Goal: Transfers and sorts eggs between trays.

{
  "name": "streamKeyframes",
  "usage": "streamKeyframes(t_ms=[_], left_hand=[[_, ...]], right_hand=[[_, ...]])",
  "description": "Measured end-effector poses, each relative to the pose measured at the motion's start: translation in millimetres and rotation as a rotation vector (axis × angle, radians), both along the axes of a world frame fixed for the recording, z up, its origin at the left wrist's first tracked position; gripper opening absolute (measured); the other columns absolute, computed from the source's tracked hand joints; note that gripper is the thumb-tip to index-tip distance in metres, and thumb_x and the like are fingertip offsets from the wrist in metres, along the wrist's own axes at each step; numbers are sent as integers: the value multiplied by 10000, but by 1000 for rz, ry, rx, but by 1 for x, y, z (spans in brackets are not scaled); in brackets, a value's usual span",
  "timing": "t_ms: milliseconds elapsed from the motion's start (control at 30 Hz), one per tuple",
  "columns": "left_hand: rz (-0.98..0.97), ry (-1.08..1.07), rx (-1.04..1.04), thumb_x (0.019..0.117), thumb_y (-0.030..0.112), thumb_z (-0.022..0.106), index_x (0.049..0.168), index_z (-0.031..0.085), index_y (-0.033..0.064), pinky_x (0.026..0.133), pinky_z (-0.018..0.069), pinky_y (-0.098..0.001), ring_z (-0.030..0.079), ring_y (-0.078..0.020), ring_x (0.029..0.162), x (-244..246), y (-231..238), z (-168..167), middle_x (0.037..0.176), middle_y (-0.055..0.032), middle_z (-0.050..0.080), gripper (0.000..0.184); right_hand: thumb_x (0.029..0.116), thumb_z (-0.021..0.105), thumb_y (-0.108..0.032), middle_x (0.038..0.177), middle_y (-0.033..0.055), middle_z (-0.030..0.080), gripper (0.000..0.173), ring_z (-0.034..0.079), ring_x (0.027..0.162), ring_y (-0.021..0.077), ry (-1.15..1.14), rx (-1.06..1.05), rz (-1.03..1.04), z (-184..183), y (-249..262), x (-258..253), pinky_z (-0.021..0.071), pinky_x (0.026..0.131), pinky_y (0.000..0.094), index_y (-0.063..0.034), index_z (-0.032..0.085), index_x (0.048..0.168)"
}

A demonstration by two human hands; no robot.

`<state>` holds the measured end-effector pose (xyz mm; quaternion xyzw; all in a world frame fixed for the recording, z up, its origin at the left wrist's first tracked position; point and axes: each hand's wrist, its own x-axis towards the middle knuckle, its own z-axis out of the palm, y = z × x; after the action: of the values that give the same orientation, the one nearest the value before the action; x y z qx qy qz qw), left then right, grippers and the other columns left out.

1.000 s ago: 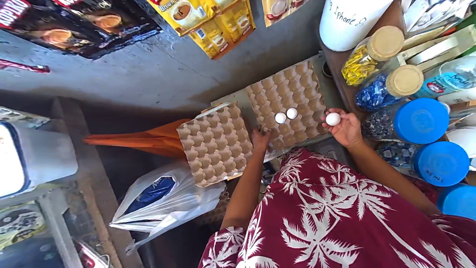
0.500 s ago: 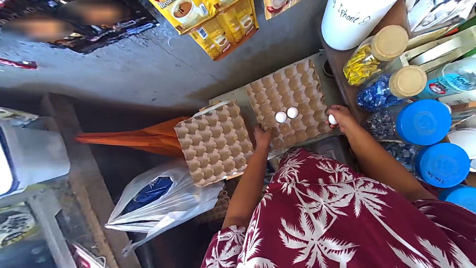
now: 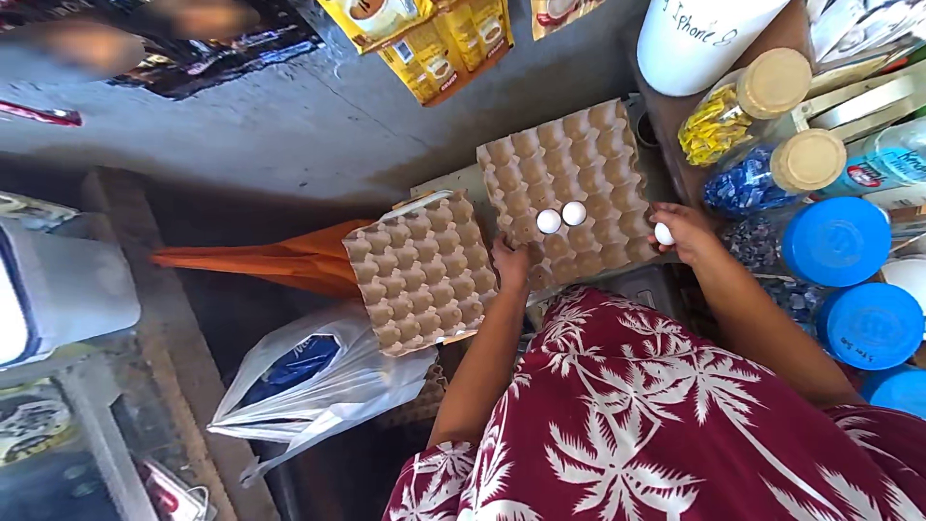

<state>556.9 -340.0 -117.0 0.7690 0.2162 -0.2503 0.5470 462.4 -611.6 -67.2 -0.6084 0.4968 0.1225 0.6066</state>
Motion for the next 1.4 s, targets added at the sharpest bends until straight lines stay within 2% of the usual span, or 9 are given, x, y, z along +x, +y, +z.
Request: streamKeyframes(t_ms=[200, 367, 600, 767, 867, 1100, 1167, 1233, 1400], left_hand=[[-46, -100, -28, 970, 1, 562, 1543, 316, -30, 1103, 425, -494, 476, -342, 1362, 9, 21, 54, 1518, -266, 423, 624], [45, -172, -26, 984, -10, 519, 1546, 325, -5, 1034, 484, -436, 526, -267, 1293, 2, 88, 83, 1535, -220, 404, 595], [287, -167, 100, 970, -46, 501, 1477, 425, 16, 887, 538, -402, 602, -198, 1096, -21, 200, 89, 1400, -168, 513, 516], [328, -109, 163, 974, -42, 491, 1448, 441, 0, 806, 515, -354, 580, -158, 953, -24, 247, 65, 1275, -159, 549, 479], [310, -63, 167, 983, -10, 507, 1482, 427, 10, 877, 514, -421, 588, -223, 1046, -23, 262, 48, 1358, -199, 538, 506], [241, -105, 255, 973, 116, 595, 1480, 441, -12, 998, 476, -504, 558, -314, 1226, -25, 279, 33, 1445, -232, 510, 545], [189, -249, 417, 943, 141, 642, 1502, 403, -54, 1105, 394, -559, 439, -412, 1376, -28, 278, 45, 1520, -302, 415, 639], [83, -509, 507, 966, 170, 595, 1494, 404, -74, 1149, 341, -508, 382, -408, 1422, -35, 257, 68, 1530, -313, 389, 613], [-407, -847, 50, 955, 2, 520, 1190, 627, -136, 957, 544, -389, 672, -259, 1071, -39, 127, 97, 1166, -261, 670, 293]], right_hand=[[1055, 531, -151, 1112, 78, 638, 374, 585, 619, 76, -104, 38, 76, 40, 6, -11, 470, 484, 210, -71, 551, 1419], [1060, 533, -147, 1156, 98, 658, 372, 602, 632, 91, -148, 150, 254, 63, 51, -5, 486, 500, 228, -64, 556, 1421], [1055, 537, -134, 1219, 127, 632, 397, 583, 665, 106, -172, 338, 608, 48, 134, 25, 486, 550, 262, -50, 534, 1443], [1058, 529, -150, 1253, 142, 628, 414, 583, 688, 118, -119, 410, 687, 29, 178, 48, 481, 568, 266, -51, 525, 1460], [1064, 529, -152, 1182, 141, 630, 414, 560, 665, 116, -66, 405, 672, 18, 195, 52, 468, 563, 261, -56, 517, 1467], [1056, 538, -162, 1376, 103, 589, 408, 614, 766, 128, -133, 257, 641, 2, 148, 39, 506, 604, 297, -94, 517, 1458], [1060, 523, -163, 1383, 132, 573, 407, 629, 789, 159, -112, 96, 526, -10, 110, 31, 530, 632, 330, -96, 503, 1461], [1056, 519, -161, 1388, 173, 544, 432, 634, 825, 207, -72, -56, 364, -21, 73, 19, 541, 657, 370, -84, 478, 1479], [1024, 579, -156, 1364, 210, 540, 496, 641, 847, 243, -6, -223, 171, -31, 34, 5, 556, 683, 398, -65, 455, 1494]])
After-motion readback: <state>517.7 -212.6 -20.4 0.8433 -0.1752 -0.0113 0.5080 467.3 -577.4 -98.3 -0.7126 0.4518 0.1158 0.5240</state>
